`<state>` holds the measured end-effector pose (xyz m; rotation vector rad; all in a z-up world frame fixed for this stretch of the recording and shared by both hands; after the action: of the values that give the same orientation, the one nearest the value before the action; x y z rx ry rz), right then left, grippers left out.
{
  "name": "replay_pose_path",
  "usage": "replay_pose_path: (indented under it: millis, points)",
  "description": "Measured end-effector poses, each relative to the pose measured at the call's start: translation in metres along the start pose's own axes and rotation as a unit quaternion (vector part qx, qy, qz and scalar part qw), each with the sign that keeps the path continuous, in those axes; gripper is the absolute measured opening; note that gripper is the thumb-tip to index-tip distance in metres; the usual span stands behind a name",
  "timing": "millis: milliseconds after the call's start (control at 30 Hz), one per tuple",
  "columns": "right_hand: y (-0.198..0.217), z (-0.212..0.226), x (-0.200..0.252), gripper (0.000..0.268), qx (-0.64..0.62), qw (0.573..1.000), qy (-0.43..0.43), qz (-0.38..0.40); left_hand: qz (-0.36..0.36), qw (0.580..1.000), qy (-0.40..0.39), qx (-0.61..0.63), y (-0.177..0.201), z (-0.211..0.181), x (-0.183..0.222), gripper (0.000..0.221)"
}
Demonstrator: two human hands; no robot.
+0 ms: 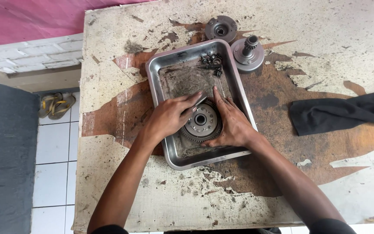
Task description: Scraping grease and debris from a metal gear assembly using a tool and cloth.
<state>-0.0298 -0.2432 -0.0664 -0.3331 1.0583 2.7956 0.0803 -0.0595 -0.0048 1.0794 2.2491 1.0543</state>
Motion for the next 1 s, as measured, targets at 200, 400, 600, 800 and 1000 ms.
replay_pose_path:
  millis: [200,400,600,800,1000]
  points:
    - [-0.004,-0.007,0.0,0.164,-0.02,1.0,-0.021,0.011,-0.002,0.998,0.068,0.005,0.017,0.011,0.049,0.046]
    - [-0.005,-0.005,-0.002,0.164,-0.028,0.999,-0.029,0.025,-0.023,0.999,-0.022,-0.006,0.0,-0.009,0.0,0.042]
    - [-0.003,-0.003,-0.001,0.166,-0.021,0.999,-0.027,0.02,-0.022,0.999,-0.032,-0.011,0.004,-0.011,-0.002,0.044]
    - [0.001,0.001,-0.003,0.166,-0.017,0.999,-0.028,0.029,-0.002,0.998,0.067,0.018,0.033,-0.019,0.052,0.042]
    - [0.004,0.008,-0.005,0.165,-0.021,0.999,-0.016,0.023,-0.037,0.999,-0.034,-0.006,-0.004,0.009,0.016,0.05]
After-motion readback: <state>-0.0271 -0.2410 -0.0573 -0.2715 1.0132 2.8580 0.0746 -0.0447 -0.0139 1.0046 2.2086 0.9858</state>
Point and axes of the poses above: each hand's wrist, its own x-axis away from the middle knuckle, its own y-axis out of the back of the hand, z = x × y, the point moved 3 cm from there along -x, towards the middle knuckle, and after that the axes turned 9 degrees about -z, right-handed, at the moved point
